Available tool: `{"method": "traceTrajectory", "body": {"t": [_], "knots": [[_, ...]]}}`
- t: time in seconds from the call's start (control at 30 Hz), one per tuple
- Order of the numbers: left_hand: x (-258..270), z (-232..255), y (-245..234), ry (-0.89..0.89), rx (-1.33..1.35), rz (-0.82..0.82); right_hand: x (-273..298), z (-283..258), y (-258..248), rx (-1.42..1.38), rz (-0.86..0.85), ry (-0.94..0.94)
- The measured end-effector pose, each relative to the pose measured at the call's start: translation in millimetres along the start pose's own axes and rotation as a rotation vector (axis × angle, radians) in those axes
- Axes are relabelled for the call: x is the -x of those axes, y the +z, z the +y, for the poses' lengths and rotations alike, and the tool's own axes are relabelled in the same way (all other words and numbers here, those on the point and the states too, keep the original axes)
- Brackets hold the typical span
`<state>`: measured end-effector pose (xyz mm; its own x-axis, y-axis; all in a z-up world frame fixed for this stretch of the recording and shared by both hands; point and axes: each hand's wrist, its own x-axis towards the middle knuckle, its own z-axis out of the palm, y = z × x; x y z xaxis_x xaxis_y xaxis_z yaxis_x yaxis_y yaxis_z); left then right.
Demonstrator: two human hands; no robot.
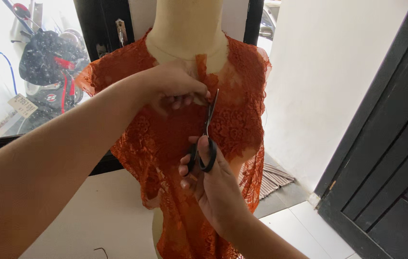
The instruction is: The person drapes an orange lace fabric over a dressmaker's mannequin, smooths it, trims the neckline with scissors, measures the neckline with a tape measure, and then removes the fabric. The person also briefly handles a white lace fabric.
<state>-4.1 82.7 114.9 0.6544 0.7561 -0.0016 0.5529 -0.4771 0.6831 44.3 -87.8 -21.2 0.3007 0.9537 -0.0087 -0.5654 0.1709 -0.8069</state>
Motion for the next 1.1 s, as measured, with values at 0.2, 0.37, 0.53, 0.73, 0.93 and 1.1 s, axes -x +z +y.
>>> {"method": "traceTrajectory", "body": {"t": [0.2, 0.37, 0.53, 0.73, 0.93, 1.1], "knots": [[-3.3, -4.5, 0.0, 0.249, -0.076, -0.012, -5.4, 7.4, 6.4, -0.085, 0.026, -0.062], [-5.8, -7.4, 3.1, 0.151, -0.038, 0.002, -8.6, 8.1, 13.2, -0.131, 0.059, -0.053], [-5.9, -12.3, 0.0, 0.193, -0.01, -0.013, -13.1, 2.3, 18.7, -0.168, 0.143, -0.061], [-11.2, -15.4, 1.7, 0.251, 0.004, -0.017, -16.9, -6.9, 9.2, -0.046, 0.158, -0.087], [-12.5, -17.8, 0.0, 0.262, 0.016, -0.013, -21.1, -24.2, -2.8, 0.095, 0.227, -0.093], [-12.1, -17.4, 1.2, 0.217, -0.014, -0.003, -27.3, -36.8, -16.4, 0.203, 0.139, -0.163]]}}
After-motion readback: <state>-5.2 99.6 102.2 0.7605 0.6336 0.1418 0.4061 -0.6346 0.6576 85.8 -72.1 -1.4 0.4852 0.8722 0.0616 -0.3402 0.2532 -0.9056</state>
